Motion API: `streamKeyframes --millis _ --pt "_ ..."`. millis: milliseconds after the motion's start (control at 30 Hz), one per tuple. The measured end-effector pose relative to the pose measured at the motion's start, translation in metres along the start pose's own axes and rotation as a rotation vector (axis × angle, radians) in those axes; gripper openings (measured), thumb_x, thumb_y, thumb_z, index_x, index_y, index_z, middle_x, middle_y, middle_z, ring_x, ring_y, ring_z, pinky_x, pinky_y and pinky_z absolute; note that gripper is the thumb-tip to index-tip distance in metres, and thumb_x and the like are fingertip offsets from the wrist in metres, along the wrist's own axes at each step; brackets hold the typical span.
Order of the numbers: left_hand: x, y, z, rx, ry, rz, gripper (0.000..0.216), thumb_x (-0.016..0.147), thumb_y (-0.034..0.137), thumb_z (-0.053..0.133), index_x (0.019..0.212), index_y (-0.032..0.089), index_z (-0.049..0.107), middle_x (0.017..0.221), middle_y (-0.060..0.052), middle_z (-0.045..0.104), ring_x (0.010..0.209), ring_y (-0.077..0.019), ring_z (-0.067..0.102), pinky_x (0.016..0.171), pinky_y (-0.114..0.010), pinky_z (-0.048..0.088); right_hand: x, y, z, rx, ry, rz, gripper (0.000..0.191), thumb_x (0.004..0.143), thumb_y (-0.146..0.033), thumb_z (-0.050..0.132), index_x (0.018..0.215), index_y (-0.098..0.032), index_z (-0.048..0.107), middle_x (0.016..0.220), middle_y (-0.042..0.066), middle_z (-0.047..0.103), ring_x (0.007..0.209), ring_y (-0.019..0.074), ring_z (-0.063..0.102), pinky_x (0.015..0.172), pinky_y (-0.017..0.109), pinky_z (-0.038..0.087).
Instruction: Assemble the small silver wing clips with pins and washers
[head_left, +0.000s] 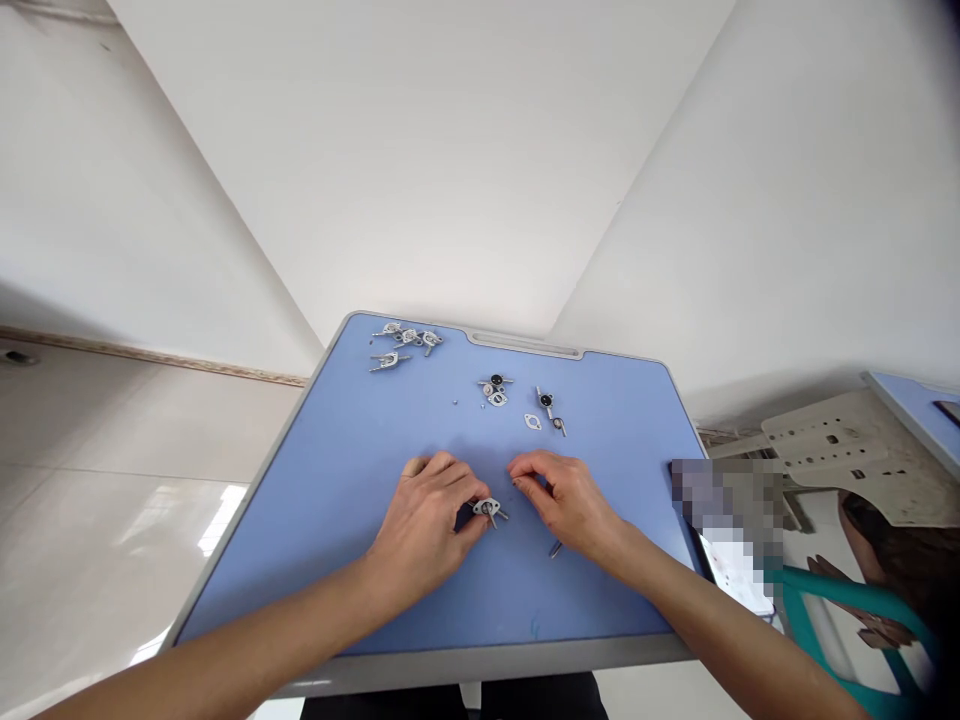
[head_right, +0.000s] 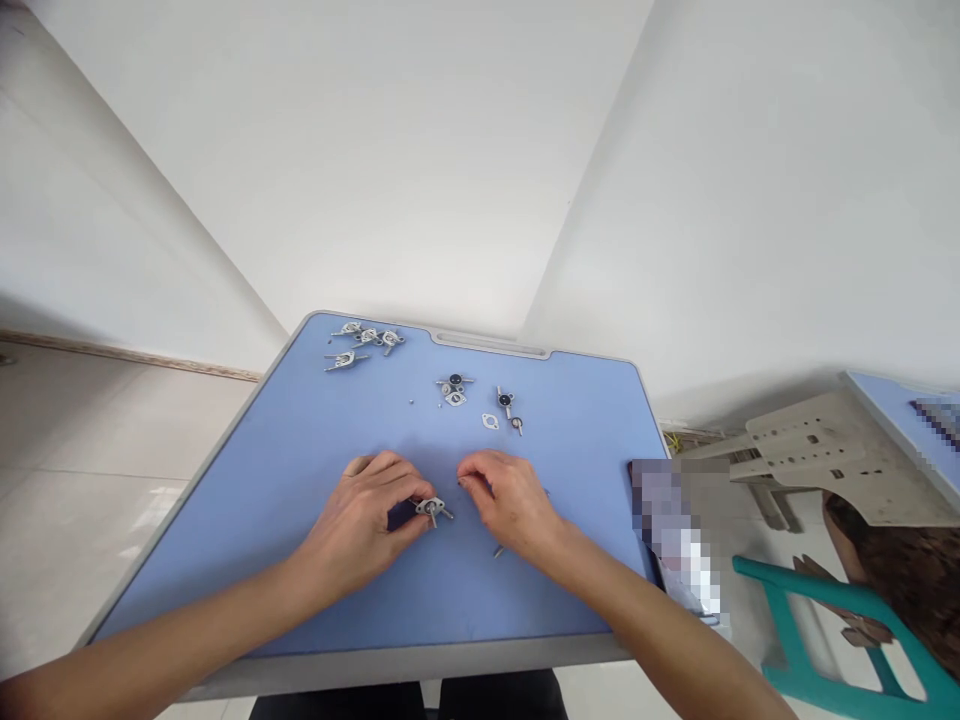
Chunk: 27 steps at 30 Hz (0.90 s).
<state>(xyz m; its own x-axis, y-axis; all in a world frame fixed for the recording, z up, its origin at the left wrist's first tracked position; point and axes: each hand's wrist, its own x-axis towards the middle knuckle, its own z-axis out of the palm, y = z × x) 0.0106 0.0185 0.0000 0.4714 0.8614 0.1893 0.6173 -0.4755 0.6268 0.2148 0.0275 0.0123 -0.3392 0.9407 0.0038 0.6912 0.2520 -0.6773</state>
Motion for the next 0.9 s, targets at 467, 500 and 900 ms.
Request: streamKeyframes --millis 467,500,900 --pt "0.001 -0.002 0.0 -0.017 -0.011 -0.005 0.008 0.083 0.016 0.063 0.079 0.022 0.065 0.076 0.001 0.065 0.083 -0.019 0.054 0.075 -0.035 0.033 0.003 -0.006 -0.005 0.52 -0.188 0.29 0.009 0.073 -0.027 0.07 0.076 -0.019 0.067 0.067 -0.004 0.059 0.061 0.0097 0.051 0.057 0.023 0.044" --pt "0.001 -0.003 0.0 -0.015 -0.012 -0.004 0.008 0.084 0.017 0.062 0.079 0.022 0.065 0.076 0.001 0.065 0.082 -0.0191 0.054 0.075 -0.035 0.033 0.003 -0.005 -0.003 0.482 -0.18 0.256 0.006 0.075 -0.025 0.069 0.076 -0.019 0.068 0.068 -0.004 0.059 0.062 0.0097 0.051 0.057 0.023 0.043" --pt "0.0 -0.006 0.002 -0.029 -0.003 -0.002 0.006 0.081 0.016 0.067 0.08 0.021 0.066 0.079 0.001 0.065 0.085 -0.0193 0.053 0.075 -0.035 0.032 0.003 0.003 0.01 0.03 -0.042 -0.343 0.011 0.091 -0.022 0.061 0.083 -0.021 0.068 0.079 0.001 0.068 0.074 0.0131 0.059 0.069 0.026 0.048"
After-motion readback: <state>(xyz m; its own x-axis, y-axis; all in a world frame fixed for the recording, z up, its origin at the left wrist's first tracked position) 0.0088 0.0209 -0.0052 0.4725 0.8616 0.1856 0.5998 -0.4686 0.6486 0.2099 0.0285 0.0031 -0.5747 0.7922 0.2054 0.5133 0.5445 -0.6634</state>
